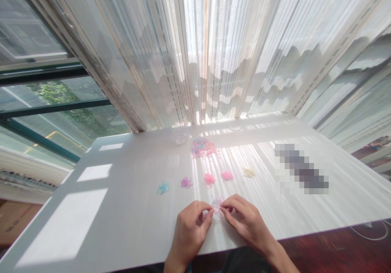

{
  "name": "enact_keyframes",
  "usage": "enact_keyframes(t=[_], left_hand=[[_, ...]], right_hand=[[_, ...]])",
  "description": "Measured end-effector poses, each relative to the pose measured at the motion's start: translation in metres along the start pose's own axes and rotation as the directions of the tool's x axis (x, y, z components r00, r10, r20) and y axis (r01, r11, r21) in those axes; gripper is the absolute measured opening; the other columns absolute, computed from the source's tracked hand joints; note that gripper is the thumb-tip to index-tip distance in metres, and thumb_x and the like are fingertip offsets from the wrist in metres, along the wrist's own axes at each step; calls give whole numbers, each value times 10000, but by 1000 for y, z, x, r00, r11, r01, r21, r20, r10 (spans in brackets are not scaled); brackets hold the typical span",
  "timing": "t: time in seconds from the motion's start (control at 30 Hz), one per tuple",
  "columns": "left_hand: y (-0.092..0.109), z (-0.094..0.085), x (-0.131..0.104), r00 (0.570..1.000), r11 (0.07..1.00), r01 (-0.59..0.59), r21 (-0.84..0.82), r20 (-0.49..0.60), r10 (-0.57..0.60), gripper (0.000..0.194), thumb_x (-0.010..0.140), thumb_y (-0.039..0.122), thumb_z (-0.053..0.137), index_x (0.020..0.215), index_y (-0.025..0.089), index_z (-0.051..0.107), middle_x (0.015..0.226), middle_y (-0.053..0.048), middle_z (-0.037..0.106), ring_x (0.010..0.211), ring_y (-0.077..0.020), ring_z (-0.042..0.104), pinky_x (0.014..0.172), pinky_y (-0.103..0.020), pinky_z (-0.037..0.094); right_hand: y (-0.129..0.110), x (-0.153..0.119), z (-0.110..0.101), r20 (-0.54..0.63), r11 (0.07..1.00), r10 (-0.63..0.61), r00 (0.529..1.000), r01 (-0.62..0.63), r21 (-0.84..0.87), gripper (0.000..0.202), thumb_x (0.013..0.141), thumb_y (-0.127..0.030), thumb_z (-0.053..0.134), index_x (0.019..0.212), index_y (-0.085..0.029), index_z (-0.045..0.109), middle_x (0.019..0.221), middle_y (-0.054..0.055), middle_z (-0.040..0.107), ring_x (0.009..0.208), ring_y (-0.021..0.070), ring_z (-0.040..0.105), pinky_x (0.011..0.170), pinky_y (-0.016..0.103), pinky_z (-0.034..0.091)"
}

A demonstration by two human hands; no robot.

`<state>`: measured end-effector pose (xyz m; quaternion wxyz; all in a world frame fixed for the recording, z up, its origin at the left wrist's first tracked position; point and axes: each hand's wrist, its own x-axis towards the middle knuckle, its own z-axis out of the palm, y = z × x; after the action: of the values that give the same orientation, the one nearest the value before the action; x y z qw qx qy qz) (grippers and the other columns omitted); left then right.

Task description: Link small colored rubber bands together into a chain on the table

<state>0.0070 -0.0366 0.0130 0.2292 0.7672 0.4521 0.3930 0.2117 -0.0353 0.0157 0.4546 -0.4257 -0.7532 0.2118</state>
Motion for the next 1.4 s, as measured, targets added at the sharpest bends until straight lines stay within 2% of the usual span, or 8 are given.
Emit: enact_keyframes(t=[0.3, 0.5, 0.7, 0.9, 1.07, 1.23, 1.4], left_hand=[[0, 1, 0, 1000, 1000, -1, -2, 7, 1, 90, 1000, 237, 604, 965, 217, 685, 821, -7, 726, 653, -125, 634, 646, -228, 514], [1, -4, 5, 999, 998, 50, -28, -4, -50, 115, 1004, 266, 607, 968, 224, 708, 831, -9, 739, 657, -123, 642, 656, -223, 528], [-4, -17, 40, 996, 986, -7, 169, -91, 22, 148, 1003, 248, 584, 987, 221, 729, 862, -19, 745, 608, -121, 585, 673, -249, 510], [-9, -12, 63, 997, 937, 19, 350, -78, 9, 187, 989, 235, 581, 955, 242, 765, 851, -2, 747, 589, -115, 610, 599, -226, 452], [-11, -7, 62, 998, 921, -10, 389, -55, 34, 201, 992, 234, 579, 967, 241, 778, 866, 0, 747, 579, -105, 617, 584, -215, 434], [-16, -7, 60, 992, 934, -51, 354, -90, 88, 220, 1016, 269, 563, 1003, 228, 779, 901, -15, 746, 567, -92, 588, 572, -208, 427], [-20, -7, 60, 994, 939, 5, 343, -103, 32, 221, 1006, 296, 580, 977, 233, 789, 895, -15, 737, 571, -94, 580, 582, -209, 442]], right_hand=[[-1, 0, 0, -17, 1000, -5, 1000, 5, 9, 126, 980, -134, 587, 956, -222, 675, 797, 16, 665, 682, 147, 648, 649, 235, 537], [1, -1, 0, -20, 998, 53, 998, -53, 28, 107, 996, -177, 582, 1001, -217, 681, 844, 30, 682, 710, 153, 653, 670, 249, 548], [-2, 0, -2, -21, 992, 126, 992, -126, 17, 151, 1022, -239, 555, 968, -214, 695, 822, 35, 690, 694, 164, 641, 634, 263, 531], [0, -1, -2, -6, 989, 149, 989, -149, 25, 180, 1027, -246, 541, 940, -212, 695, 801, 27, 676, 678, 156, 627, 639, 261, 517], [1, -2, -1, 0, 986, 165, 986, -164, 40, 177, 1025, -237, 540, 940, -212, 694, 795, 20, 665, 677, 152, 620, 654, 259, 510], [1, -2, -1, 1, 984, 171, 985, -171, 47, 178, 1026, -240, 542, 942, -211, 696, 790, 17, 665, 673, 150, 618, 656, 254, 510], [1, -1, -2, 6, 984, 171, 985, -171, 39, 200, 1032, -261, 534, 930, -211, 698, 783, 22, 667, 666, 154, 623, 649, 259, 515]])
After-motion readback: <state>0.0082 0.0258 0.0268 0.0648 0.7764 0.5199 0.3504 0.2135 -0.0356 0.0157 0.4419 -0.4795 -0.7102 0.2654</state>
